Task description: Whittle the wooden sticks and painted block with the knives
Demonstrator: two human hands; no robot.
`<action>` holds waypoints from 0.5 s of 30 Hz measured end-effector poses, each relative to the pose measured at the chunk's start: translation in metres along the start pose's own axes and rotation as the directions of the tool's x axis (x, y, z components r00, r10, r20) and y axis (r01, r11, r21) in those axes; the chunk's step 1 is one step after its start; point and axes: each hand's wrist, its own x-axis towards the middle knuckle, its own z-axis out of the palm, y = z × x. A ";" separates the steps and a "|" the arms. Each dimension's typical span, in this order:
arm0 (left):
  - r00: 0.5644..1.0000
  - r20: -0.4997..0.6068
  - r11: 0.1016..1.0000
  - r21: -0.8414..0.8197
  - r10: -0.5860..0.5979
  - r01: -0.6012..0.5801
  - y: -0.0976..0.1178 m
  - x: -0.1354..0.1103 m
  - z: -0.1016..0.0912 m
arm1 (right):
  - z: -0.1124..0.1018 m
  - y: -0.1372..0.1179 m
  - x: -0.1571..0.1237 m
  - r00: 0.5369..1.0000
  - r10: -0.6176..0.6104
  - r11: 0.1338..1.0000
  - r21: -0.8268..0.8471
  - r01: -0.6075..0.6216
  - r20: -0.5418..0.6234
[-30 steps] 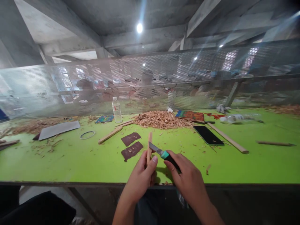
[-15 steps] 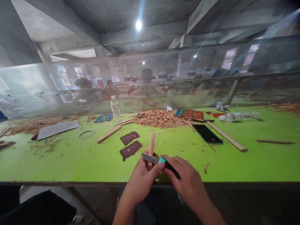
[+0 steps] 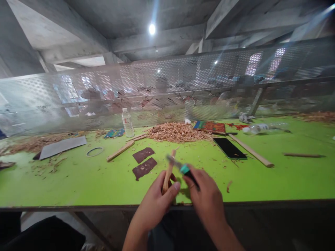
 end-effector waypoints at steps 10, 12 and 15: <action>0.999 -0.042 0.999 -0.043 -0.014 0.012 0.001 0.004 0.001 | -0.002 0.004 0.003 0.999 0.004 1.000 0.008 -0.005 0.035; 0.999 -0.035 0.999 -0.045 -0.009 0.007 0.002 0.004 0.002 | -0.002 0.004 0.001 0.996 -0.034 0.999 -0.021 0.036 0.079; 0.999 -0.045 0.999 -0.037 -0.001 0.000 0.001 0.004 0.002 | -0.004 0.005 -0.001 0.987 -0.069 0.996 -0.039 0.076 0.143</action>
